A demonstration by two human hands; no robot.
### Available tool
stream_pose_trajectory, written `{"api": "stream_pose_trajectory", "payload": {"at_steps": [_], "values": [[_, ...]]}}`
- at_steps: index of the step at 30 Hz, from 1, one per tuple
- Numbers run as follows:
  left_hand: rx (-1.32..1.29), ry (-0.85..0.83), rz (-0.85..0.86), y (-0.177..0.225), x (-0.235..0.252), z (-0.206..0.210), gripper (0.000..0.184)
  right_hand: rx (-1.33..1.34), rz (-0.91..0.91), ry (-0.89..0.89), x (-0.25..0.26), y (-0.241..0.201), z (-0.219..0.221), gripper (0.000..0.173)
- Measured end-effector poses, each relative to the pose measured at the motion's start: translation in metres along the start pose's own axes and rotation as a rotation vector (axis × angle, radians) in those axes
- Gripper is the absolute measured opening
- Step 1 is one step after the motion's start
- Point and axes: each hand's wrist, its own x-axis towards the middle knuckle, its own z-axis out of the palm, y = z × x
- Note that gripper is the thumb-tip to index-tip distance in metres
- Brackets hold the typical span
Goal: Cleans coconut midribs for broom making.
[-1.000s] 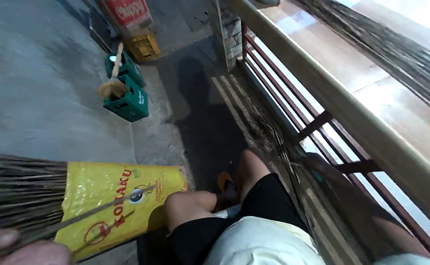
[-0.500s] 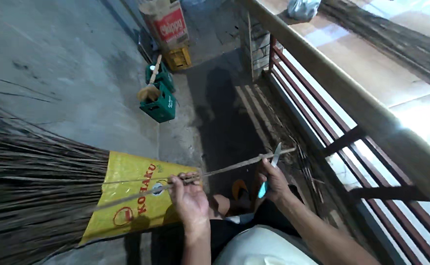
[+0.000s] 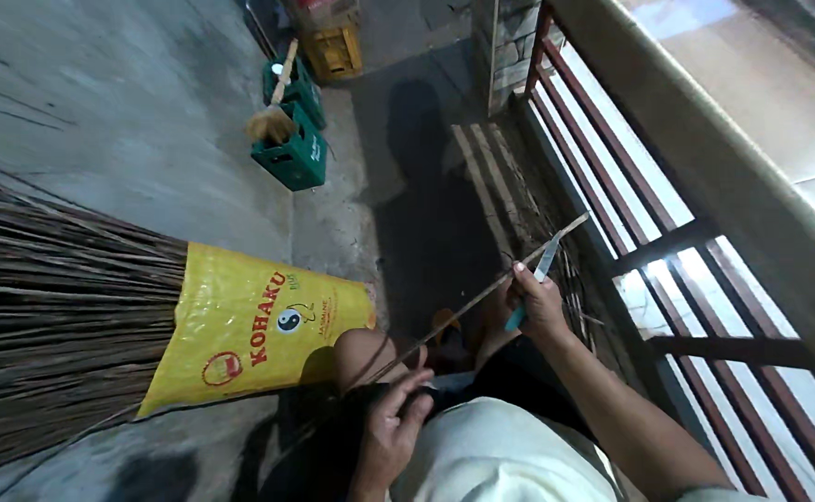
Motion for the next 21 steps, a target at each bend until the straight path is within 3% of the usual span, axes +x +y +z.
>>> {"api": "stream_pose_trajectory", "payload": {"at_steps": [2,5,10,17,21], "values": [[0.258,0.133,0.118,-0.009,0.019,-0.006,0.034,0.001,-0.003,-0.003,-0.005,-0.001,0.004,0.016],[0.390,0.042,-0.071,-0.026,0.044,-0.013,0.034,-0.001,-0.015,-0.006,-0.014,-0.005,0.014,0.015],[0.158,-0.191,-0.359,-0.040,0.046,0.005,0.028,-0.098,-0.008,0.094,-0.013,-0.013,0.018,0.016],[-0.110,-0.069,-0.428,-0.044,0.041,0.018,0.025,-0.155,0.027,-0.042,-0.022,-0.008,0.015,0.012],[-0.289,-0.031,-0.516,-0.042,0.043,0.019,0.021,-0.258,0.084,-0.277,-0.044,0.002,0.016,0.013]]}}
